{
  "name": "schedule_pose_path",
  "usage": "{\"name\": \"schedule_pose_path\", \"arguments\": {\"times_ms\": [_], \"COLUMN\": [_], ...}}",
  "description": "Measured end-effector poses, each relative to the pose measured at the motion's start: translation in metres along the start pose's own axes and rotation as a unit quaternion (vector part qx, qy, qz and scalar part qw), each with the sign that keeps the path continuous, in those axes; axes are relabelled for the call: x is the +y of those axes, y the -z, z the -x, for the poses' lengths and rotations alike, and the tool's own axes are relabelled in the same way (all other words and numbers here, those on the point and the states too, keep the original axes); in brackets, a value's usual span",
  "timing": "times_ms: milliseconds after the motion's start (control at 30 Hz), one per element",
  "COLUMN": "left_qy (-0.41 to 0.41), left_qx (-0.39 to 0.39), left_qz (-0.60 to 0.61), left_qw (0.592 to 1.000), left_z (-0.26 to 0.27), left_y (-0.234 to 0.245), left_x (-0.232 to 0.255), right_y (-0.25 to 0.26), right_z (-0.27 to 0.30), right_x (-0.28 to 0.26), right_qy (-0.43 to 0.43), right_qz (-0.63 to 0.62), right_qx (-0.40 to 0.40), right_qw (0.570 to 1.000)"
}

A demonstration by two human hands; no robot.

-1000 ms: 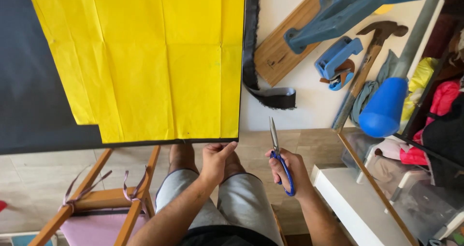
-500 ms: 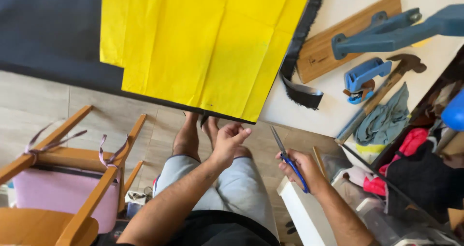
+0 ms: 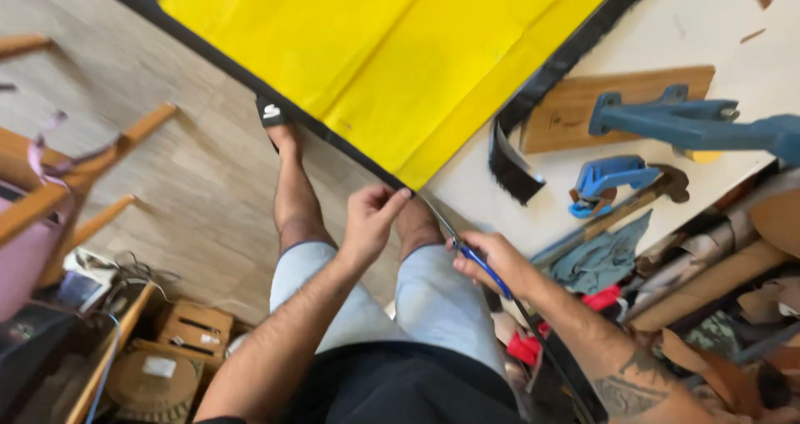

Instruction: Cutting out a piece of leather following a paper template with scissors

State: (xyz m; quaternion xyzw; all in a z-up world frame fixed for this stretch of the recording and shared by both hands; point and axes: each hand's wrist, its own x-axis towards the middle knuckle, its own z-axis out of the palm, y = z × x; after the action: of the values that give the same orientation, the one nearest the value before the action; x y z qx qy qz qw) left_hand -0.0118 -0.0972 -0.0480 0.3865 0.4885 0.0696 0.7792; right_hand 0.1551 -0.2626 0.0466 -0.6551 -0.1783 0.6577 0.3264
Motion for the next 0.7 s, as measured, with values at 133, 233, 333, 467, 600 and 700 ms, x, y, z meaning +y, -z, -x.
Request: {"name": "schedule_pose_path", "arguments": {"times_ms": [133,233,333,467,600,700], "left_qy": [-0.038,-0.083,-0.105,-0.121,-0.113,-0.111], "left_qx": [0.046,0.066,0.079,0.081,0.081,0.080], "left_qz": [0.009,-0.015,-0.030,-0.027,-0.022,-0.003], "left_qw": [0.998,0.994,0.991,0.989,0.990,0.991], "left_z": [0.015,0.022,0.025,0.024,0.021,0.022], "left_y": [-0.011,-0.014,-0.019,-0.022,-0.024,-0.024], "left_x": [0.001,0.004,0.010,-0.007,-0.008,-0.010], "right_y": [0.007,0.012,0.012,0.005,0.002,-0.001], "right_z": [-0.006,-0.018,-0.030,-0.038,-0.044,-0.043], "right_x": [-0.018,-0.031,-0.037,-0.047,-0.056,-0.053], "right_qy": [-0.013,-0.008,-0.008,0.019,0.039,0.030], "right_qz": [0.031,0.073,0.116,0.159,0.193,0.184], "right_qx": [-0.049,-0.069,-0.075,-0.078,-0.076,-0.055], "right_qw": [0.998,0.995,0.990,0.984,0.977,0.981]}}
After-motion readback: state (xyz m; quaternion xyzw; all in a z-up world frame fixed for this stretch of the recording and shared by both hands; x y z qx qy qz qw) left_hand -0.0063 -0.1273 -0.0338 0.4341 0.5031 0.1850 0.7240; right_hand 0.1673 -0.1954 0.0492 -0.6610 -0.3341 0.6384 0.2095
